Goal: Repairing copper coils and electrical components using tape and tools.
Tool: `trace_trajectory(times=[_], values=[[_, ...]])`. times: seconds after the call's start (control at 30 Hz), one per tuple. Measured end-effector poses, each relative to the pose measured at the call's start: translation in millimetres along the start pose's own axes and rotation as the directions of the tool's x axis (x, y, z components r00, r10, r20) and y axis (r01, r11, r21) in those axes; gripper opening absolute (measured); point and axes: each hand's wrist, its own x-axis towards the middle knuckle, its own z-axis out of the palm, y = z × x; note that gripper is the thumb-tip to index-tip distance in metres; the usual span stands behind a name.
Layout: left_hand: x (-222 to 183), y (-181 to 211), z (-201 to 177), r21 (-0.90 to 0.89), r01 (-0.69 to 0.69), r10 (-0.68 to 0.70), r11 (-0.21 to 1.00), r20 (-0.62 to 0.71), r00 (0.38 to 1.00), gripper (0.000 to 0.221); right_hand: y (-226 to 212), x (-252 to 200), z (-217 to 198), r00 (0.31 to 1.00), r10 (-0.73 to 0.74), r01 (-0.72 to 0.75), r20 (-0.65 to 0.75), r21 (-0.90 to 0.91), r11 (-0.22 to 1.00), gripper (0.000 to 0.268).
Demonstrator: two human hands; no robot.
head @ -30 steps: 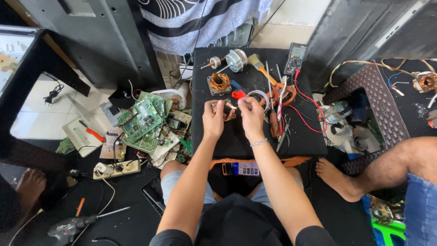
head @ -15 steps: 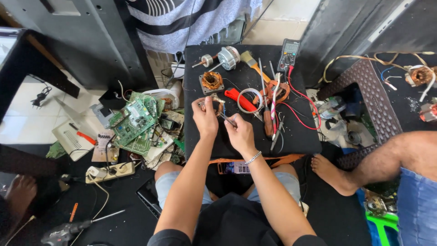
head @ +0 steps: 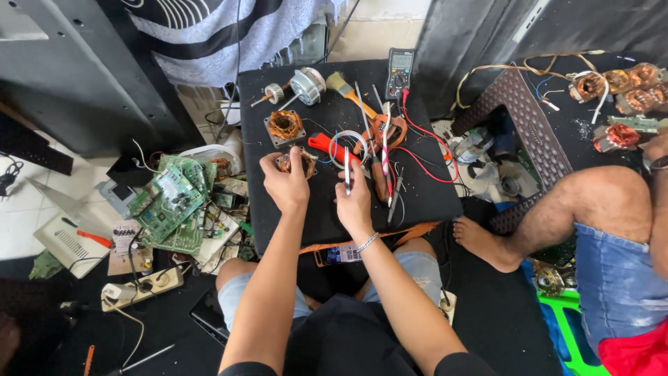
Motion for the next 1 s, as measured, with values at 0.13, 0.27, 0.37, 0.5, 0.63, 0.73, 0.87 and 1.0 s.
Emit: trace_trajectory(times=[0.13, 0.27, 0.37, 0.5, 0.63, 0.73, 0.87, 1.0], values=[[15.5, 3.9, -4.1, 0.090, -0.019, 0.015, 0.996, 0.047, 0.999, 0.054, 32.5, 10.4, 10.5, 0.945, -0.313, 0.296, -0.096, -0.157, 0.942, 0.060], [52.7, -26.3, 10.0, 0.441, -0.205, 0.196, 0.874, 0.066, 0.978, 0.055, 39.8, 18.7, 16.5, 0.879, -0.469, 0.440, -0.086, -0.234, 0.867, 0.066], [58.4, -42.8, 0.1, 0.526, -0.385, 0.438, 0.759, 0.026, 0.899, 0.050, 56.3, 40.4, 27.2, 0.851, -0.519, 0.472, -0.086, -0.309, 0.826, 0.066], [34.3, -39.6, -33.2, 0.132, -0.664, 0.666, 0.736, 0.039, 0.745, 0.043, 68.1, 52.5, 38.3, 0.795, -0.597, 0.511, -0.108, -0.413, 0.754, 0.067], [25.4, -24.0, -41.1, 0.051, -0.660, 0.635, 0.749, 0.227, 0.738, 0.077, 31.2, 37.6, 30.4, 0.692, -0.711, 0.619, -0.126, -0.405, 0.673, 0.057], [33.2, -29.1, -36.0, 0.101, -0.690, 0.619, 0.717, 0.363, 0.696, 0.090, 17.4, 33.7, 33.7, 0.493, -0.868, 0.792, 0.052, -0.440, 0.424, 0.042], [36.1, -40.9, -30.6, 0.128, -0.677, 0.612, 0.725, 0.332, 0.718, 0.089, 17.9, 35.4, 40.1, 0.471, -0.837, 0.820, 0.277, -0.487, 0.300, 0.046], [31.1, -43.4, -31.7, 0.168, -0.658, 0.598, 0.734, 0.300, 0.743, 0.093, 35.2, 44.8, 42.2, 0.556, -0.794, 0.715, 0.246, -0.629, 0.306, 0.040]])
